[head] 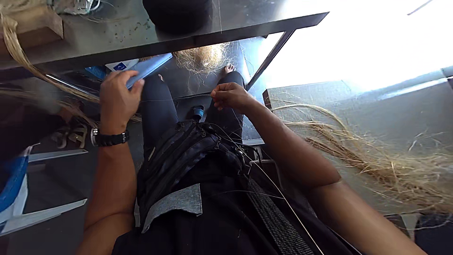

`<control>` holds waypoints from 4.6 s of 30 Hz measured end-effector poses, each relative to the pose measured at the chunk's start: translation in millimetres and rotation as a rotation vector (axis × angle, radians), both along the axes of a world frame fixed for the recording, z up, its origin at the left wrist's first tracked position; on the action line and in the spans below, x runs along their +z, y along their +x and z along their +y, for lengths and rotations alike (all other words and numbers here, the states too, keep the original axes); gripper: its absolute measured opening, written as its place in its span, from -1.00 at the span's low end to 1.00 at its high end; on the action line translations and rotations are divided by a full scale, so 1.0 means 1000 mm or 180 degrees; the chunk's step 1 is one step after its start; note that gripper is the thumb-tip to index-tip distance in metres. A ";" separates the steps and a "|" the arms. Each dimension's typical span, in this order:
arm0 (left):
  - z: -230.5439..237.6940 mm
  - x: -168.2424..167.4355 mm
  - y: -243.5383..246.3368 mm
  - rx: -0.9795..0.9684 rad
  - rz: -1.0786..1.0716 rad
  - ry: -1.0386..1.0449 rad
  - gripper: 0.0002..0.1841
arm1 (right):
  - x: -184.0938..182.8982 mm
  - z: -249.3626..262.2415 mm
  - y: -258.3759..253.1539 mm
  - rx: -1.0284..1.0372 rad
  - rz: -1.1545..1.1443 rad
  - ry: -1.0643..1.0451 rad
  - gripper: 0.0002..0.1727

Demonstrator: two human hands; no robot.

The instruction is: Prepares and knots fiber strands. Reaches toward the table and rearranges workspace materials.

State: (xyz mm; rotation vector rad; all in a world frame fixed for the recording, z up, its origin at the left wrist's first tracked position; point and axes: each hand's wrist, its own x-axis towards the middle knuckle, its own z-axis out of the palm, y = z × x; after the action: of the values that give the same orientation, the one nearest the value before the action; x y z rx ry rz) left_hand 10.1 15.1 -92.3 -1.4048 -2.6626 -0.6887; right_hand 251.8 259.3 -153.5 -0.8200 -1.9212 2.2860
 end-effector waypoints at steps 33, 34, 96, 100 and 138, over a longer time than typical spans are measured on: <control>0.074 -0.067 0.077 -0.1253 -0.0874 0.0551 -0.80 | -0.003 -0.008 -0.001 -0.0595 0.0603 0.1188 -0.78; 0.075 -0.067 0.079 -0.1260 -0.0896 0.0540 -0.81 | -0.003 -0.011 -0.001 -0.0352 0.0707 0.1231 -0.77; 0.078 -0.083 0.102 -0.0885 -0.1746 0.0994 -0.79 | -0.016 -0.034 -0.007 0.0244 0.0979 0.1156 -0.55; 0.077 -0.084 0.097 -0.0922 -0.1647 0.1069 -0.77 | -0.016 -0.027 -0.007 0.0093 0.1074 0.0997 -0.60; 0.079 -0.092 0.091 -0.0967 -0.2891 0.1032 -0.73 | -0.010 -0.024 -0.005 -0.0264 0.0568 -0.0128 -0.87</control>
State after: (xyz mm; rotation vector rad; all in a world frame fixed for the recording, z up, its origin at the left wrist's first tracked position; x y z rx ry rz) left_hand 101.2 94.5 -184.0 -1.6798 -2.6460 -2.1114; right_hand 246.6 234.8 -163.9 -0.6604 -1.7393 2.2706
